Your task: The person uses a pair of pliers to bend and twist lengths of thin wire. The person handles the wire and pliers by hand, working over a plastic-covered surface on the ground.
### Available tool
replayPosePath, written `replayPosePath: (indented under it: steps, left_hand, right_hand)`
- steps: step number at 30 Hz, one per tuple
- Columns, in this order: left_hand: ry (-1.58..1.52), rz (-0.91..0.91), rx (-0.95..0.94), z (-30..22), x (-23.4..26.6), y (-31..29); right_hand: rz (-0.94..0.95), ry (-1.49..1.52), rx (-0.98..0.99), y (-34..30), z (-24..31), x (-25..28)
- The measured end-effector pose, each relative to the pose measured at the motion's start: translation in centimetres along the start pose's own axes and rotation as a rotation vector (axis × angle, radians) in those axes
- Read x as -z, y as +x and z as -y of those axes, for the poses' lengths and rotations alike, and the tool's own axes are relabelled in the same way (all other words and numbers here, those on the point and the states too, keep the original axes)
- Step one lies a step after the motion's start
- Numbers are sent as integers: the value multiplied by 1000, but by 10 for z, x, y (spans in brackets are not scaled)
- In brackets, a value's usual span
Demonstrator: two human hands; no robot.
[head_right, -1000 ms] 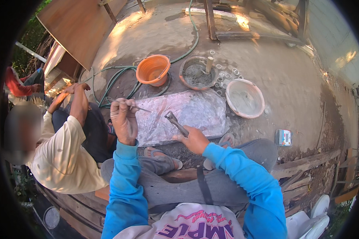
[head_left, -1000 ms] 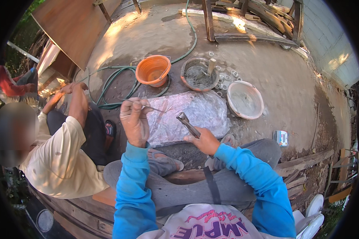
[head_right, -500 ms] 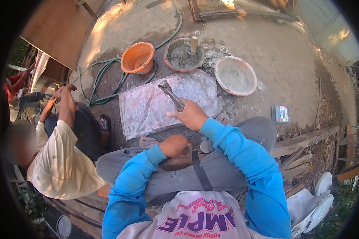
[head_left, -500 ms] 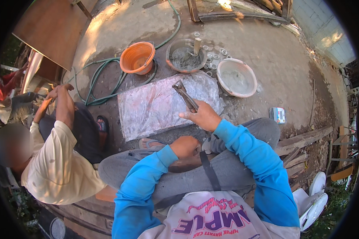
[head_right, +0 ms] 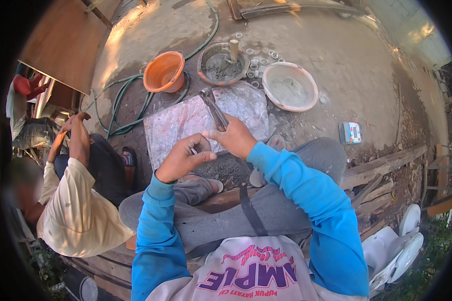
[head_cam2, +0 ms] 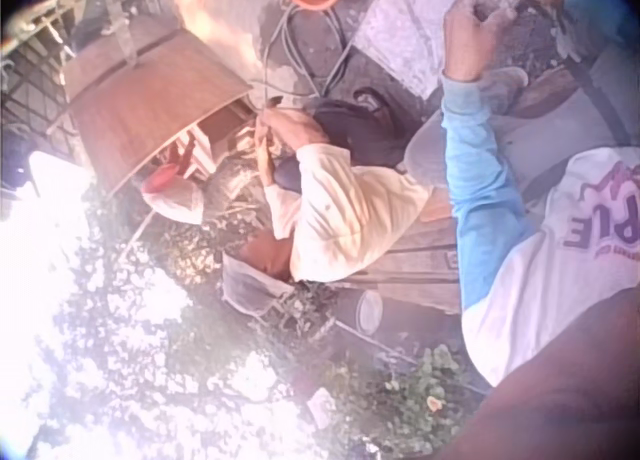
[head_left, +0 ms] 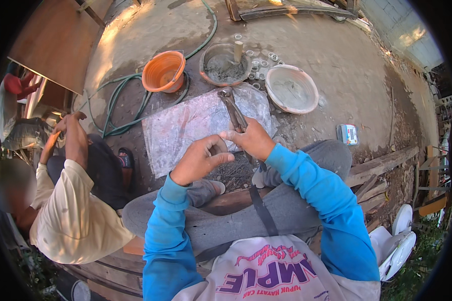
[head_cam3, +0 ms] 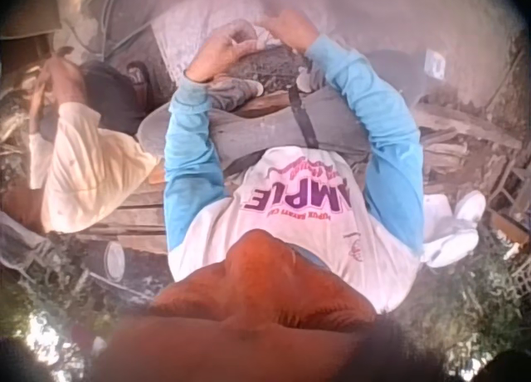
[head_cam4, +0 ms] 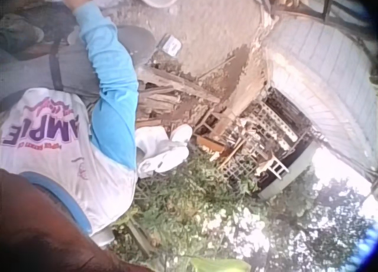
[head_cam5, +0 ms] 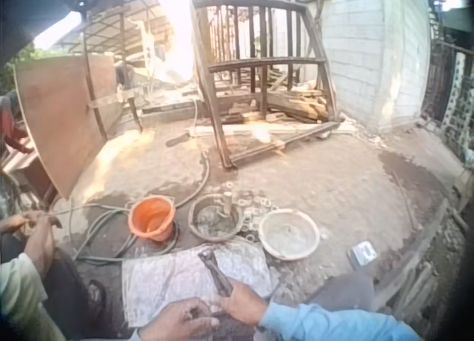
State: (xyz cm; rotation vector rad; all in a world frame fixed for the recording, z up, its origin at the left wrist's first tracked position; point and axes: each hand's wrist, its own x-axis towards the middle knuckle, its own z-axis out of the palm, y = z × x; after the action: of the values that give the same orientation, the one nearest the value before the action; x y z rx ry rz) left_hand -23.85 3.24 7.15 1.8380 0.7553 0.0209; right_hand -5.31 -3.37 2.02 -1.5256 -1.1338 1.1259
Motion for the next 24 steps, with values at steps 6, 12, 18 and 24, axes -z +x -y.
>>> replayPosePath:
  steps: [6,12,18,24]
  left_hand:
    - [-497,-30,-77,30,-30,12]
    - [-556,-48,47,15,-20,9]
    - [-528,-217,-54,20,-12,10]
    - [-585,-255,-22,16,2,7]
  right_hand:
    - [-11,263,-85,0,16,0]
    - [-56,285,-58,0,22,7]
    - [-220,472,-142,4,24,15]
    - [-276,227,-81,4,24,23]
